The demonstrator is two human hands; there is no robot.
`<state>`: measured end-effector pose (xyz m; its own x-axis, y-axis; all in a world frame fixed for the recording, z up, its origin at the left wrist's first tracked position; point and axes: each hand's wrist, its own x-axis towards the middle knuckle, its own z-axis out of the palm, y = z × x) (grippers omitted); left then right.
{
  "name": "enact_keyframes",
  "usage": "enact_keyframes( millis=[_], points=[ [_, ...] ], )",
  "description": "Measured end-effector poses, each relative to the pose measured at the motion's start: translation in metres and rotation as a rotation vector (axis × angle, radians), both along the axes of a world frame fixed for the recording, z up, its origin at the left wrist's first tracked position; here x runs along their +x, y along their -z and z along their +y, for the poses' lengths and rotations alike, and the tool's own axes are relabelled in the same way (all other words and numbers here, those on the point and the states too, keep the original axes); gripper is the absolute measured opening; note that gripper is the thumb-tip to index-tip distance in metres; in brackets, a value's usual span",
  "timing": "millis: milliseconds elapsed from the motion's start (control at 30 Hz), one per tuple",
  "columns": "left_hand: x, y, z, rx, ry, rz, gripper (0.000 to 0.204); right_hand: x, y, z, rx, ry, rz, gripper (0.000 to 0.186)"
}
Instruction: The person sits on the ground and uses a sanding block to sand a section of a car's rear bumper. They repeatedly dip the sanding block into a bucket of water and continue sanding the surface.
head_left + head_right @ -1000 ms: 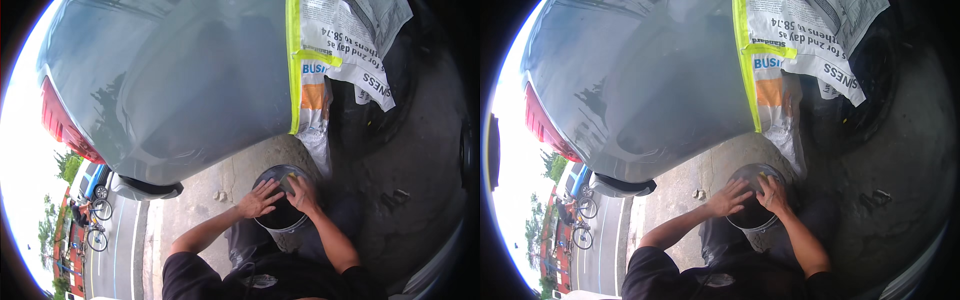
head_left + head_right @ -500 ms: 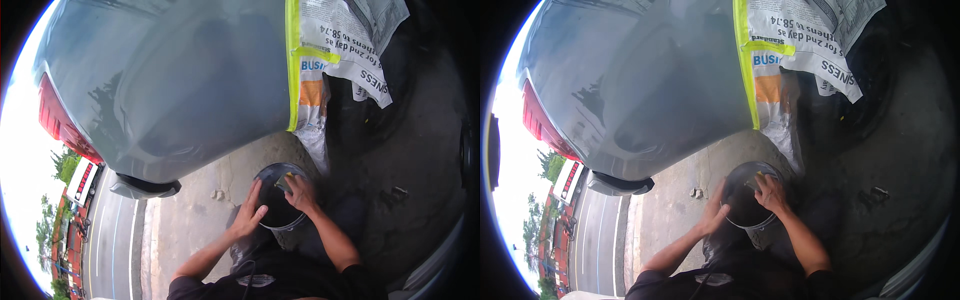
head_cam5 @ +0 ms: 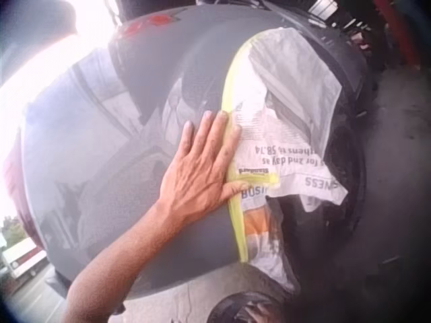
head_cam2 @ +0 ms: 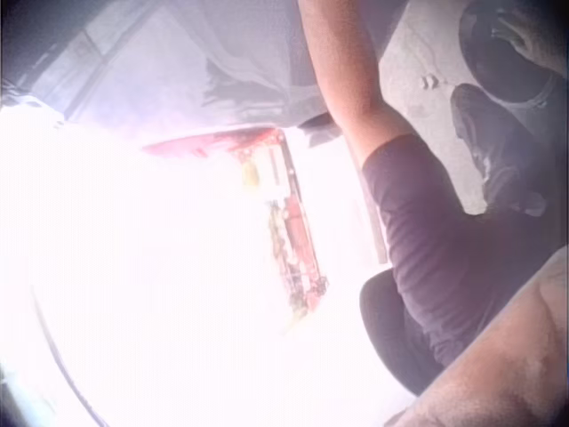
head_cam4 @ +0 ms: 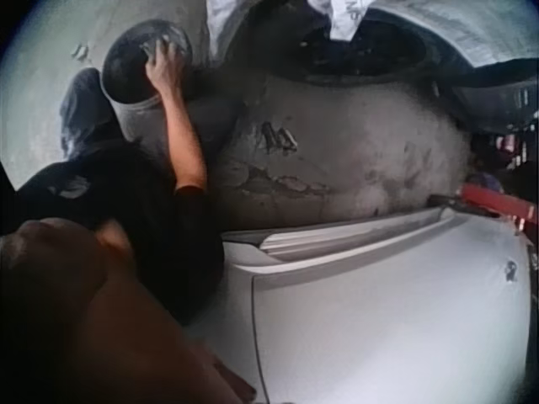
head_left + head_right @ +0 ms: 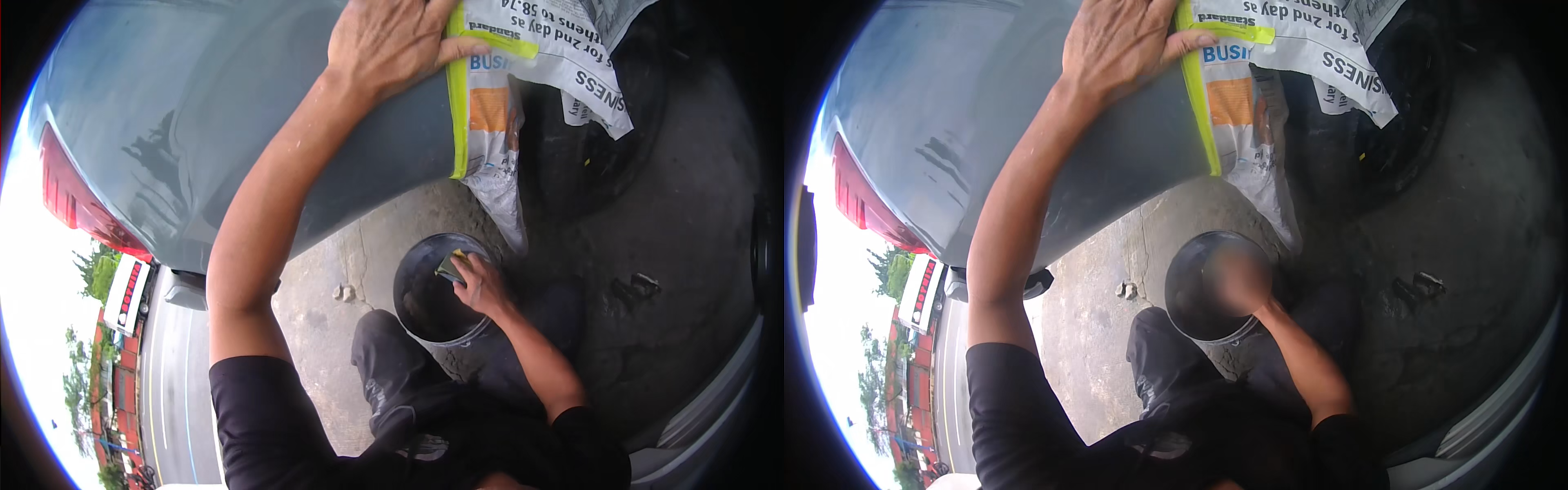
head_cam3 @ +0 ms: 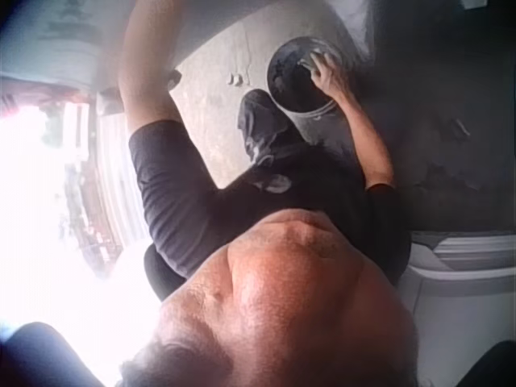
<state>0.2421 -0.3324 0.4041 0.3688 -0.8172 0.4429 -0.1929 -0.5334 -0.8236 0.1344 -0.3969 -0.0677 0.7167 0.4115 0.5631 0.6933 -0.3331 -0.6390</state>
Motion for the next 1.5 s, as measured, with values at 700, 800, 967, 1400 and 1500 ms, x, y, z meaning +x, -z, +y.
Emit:
enact_keyframes(
  millis=[700, 800, 967, 1400, 1500],
  points=[
    [-0.472, 0.55, 0.252, -2.358, -1.037, 1.135, 0.08, 0.003, 0.002, 0.011, 0.006, 0.002, 0.066, 0.061],
    [-0.448, 0.537, 0.234, -2.726, -1.001, 0.804, 0.074, 0.004, 0.0, 0.013, -0.029, 0.018, 0.013, 0.061],
    [-0.326, 0.39, 0.163, -1.751, -0.434, 1.029, 0.083, 0.008, 0.005, 0.004, -0.11, 0.01, -0.019, 0.061],
    [-0.159, -0.068, 0.224, -0.291, -0.243, -0.439, 0.086, 0.004, 0.0, 0.025, 0.042, -0.004, 0.032, 0.059],
    [-0.15, -0.043, 0.178, -0.314, -0.496, -0.336, 0.105, 0.008, 0.004, 0.027, 0.05, -0.004, 0.057, 0.059]
  ],
)
